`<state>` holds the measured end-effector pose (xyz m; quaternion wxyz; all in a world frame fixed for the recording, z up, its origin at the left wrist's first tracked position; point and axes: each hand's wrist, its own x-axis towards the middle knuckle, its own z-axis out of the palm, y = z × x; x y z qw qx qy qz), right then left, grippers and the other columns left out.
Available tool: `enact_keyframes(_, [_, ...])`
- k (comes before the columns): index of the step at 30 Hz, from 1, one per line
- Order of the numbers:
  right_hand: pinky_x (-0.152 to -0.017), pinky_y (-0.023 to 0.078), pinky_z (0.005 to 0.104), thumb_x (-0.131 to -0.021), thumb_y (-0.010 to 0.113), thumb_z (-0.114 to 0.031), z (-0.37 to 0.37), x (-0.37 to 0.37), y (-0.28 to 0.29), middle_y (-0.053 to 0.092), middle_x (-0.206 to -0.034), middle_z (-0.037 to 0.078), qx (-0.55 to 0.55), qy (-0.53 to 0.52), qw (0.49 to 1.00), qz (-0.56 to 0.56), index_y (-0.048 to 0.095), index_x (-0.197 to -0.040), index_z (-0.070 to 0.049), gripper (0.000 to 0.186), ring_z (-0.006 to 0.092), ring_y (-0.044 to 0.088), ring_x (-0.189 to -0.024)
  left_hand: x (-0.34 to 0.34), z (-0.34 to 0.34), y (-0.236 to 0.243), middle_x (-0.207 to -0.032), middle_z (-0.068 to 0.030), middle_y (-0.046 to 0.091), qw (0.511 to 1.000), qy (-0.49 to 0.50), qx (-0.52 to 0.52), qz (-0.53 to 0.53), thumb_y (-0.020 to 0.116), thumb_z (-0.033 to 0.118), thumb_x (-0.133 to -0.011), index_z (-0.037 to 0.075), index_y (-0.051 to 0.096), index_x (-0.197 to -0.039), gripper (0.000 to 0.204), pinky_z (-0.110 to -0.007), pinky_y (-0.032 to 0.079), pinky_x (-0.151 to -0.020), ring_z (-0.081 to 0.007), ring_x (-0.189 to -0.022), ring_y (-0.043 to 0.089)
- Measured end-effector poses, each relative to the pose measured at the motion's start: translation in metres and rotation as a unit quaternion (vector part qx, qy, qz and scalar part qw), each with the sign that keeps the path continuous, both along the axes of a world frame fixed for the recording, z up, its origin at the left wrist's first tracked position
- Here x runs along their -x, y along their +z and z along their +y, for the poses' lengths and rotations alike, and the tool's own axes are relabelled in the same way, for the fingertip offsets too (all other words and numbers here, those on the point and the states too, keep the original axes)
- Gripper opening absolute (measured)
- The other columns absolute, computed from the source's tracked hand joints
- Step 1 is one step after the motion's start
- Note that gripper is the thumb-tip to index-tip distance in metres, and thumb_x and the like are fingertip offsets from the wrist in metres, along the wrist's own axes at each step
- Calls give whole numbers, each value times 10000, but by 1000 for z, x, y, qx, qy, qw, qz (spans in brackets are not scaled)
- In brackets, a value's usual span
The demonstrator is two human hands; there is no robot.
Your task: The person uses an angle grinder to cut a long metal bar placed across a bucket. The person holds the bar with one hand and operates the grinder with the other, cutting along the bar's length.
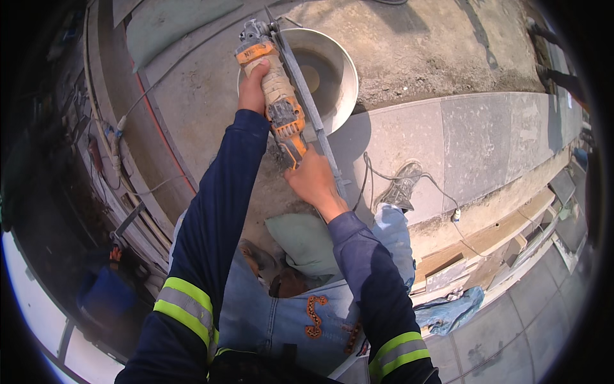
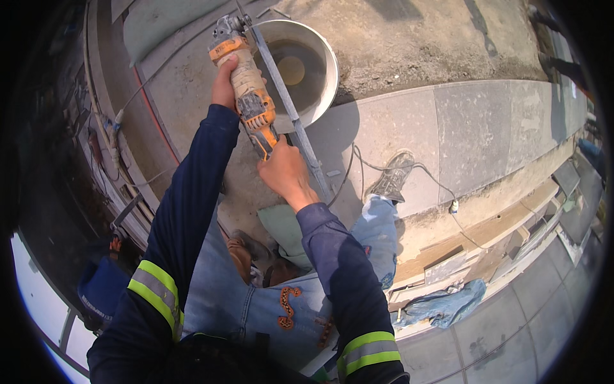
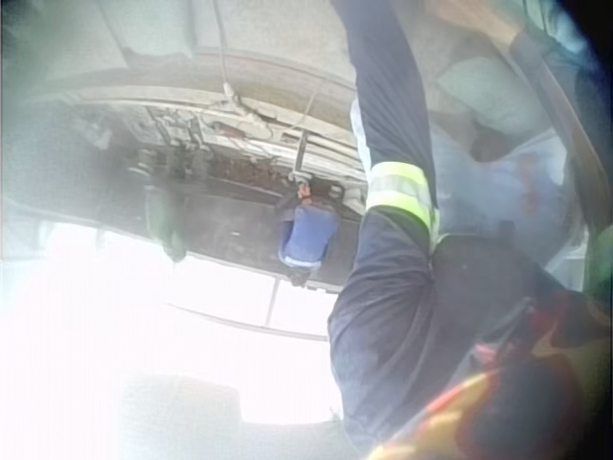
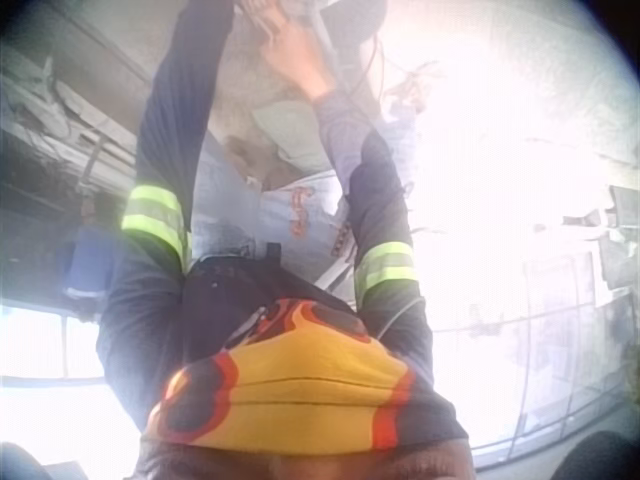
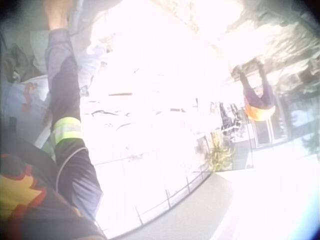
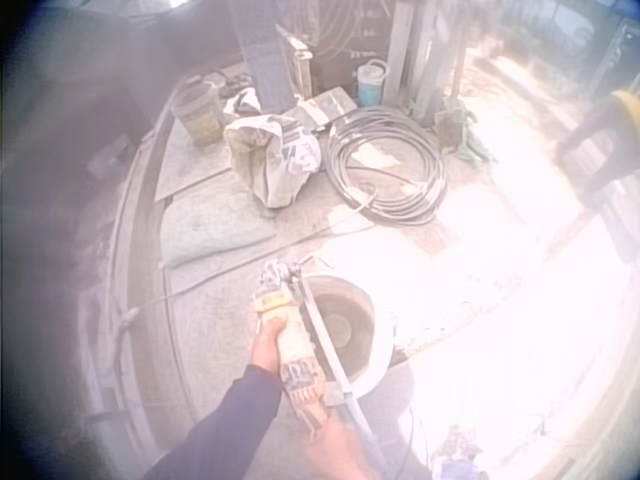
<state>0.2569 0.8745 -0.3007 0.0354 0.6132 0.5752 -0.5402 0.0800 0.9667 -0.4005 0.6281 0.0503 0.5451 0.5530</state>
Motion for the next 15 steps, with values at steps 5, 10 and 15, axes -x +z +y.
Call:
enact_keyframes(5, [-843, 562, 499, -797, 726, -175, -11, -6, 0, 697, -943, 345, -6, -12, 1000, 5, 467, -1337, 172, 692, 486, 693, -930, -7, -9, 0, -935, -211, 691, 1000, 0, -9, 15, 594, 440, -956, -13, 551, -1214, 523, -445, 620, -663, -342, -778, 730])
enact_keyframes(10, [-854, 563, 492, -797, 720, -165, -18, -11, -2, 694, -956, 350, -4, -16, 1000, 8, 455, -1347, 180, 702, 480, 695, -933, -11, -16, 5, -938, -219, 692, 1000, -10, 3, -8, 593, 442, -956, -7, 551, -1212, 519, -441, 620, -664, -345, -773, 728])
enact_keyframes(15, [-852, 546, 502, -767, 761, -137, -21, -11, -1, 678, -953, 369, 2, -45, 999, 21, 509, -1271, 162, 638, 508, 669, -955, -11, -19, 8, -932, -220, 693, 1000, -10, -4, -4, 594, 441, -956, -8, 553, -1211, 518, -439, 622, -660, -345, -766, 729])
